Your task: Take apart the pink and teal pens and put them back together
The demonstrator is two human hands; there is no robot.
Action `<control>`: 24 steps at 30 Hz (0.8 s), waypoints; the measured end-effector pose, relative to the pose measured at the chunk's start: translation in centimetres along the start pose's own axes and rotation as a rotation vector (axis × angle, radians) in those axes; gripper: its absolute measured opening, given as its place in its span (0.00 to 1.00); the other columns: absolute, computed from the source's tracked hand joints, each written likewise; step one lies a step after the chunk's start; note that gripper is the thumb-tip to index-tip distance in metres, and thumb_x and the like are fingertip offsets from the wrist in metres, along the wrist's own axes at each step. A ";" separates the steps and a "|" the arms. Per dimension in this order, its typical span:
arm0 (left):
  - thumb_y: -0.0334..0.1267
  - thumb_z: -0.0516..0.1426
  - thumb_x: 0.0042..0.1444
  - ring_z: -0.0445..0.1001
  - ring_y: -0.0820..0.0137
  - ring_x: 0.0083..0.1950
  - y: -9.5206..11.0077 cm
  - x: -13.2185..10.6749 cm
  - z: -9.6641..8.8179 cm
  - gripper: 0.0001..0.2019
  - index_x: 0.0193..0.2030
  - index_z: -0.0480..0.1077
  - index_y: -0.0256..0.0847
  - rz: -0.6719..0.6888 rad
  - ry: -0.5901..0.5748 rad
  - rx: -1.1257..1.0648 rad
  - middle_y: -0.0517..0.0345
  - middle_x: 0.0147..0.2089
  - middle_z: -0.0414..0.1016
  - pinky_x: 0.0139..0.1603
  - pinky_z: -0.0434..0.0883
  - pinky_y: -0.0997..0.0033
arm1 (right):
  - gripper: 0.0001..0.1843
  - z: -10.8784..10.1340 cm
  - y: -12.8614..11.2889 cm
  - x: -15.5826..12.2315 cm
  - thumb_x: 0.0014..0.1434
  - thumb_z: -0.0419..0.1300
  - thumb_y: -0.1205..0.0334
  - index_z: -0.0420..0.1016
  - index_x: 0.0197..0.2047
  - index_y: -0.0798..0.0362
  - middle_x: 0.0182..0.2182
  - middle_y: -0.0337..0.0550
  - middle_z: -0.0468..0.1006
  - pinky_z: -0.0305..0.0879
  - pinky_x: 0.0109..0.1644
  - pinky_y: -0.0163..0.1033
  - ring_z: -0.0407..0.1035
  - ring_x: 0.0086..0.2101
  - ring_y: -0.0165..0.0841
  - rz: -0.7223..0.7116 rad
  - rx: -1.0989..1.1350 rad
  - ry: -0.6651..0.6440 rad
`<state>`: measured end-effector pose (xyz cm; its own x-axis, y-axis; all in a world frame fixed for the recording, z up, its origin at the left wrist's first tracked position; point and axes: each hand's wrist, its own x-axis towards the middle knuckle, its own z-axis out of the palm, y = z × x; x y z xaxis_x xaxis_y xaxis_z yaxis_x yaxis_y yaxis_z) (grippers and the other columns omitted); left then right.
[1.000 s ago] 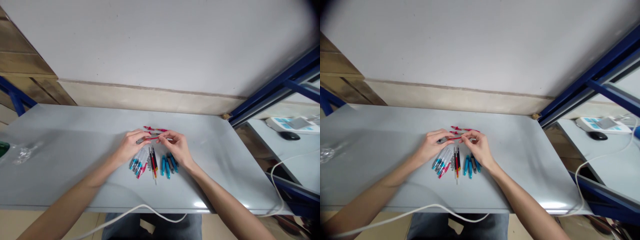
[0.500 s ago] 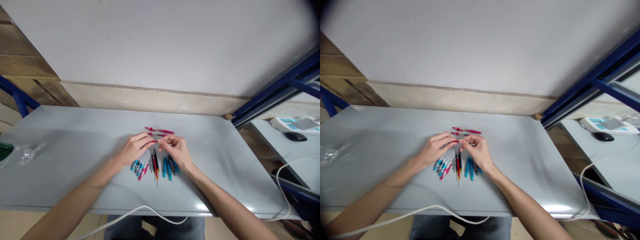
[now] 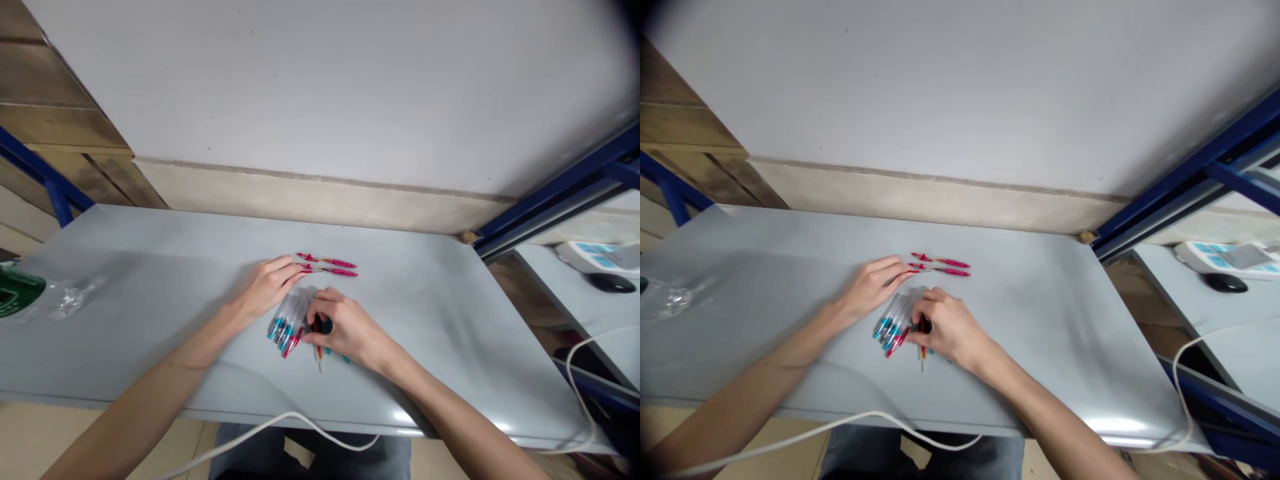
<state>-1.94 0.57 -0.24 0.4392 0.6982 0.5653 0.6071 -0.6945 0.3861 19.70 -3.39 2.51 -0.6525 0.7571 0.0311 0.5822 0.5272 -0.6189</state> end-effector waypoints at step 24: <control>0.35 0.54 0.71 0.77 0.70 0.38 -0.2 -0.1 -0.1 0.10 0.44 0.76 0.37 0.016 -0.056 -0.013 0.55 0.39 0.77 0.41 0.75 0.68 | 0.05 -2.0 0.3 -0.2 0.55 0.69 0.63 0.77 0.34 0.51 0.31 0.39 0.79 0.65 0.37 0.37 0.69 0.31 0.31 0.119 0.382 0.151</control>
<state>-2.15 0.57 -0.32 0.4856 0.6952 0.5300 0.5910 -0.7078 0.3869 21.03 -2.63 3.89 -0.4971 0.8668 0.0387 0.4095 0.2737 -0.8703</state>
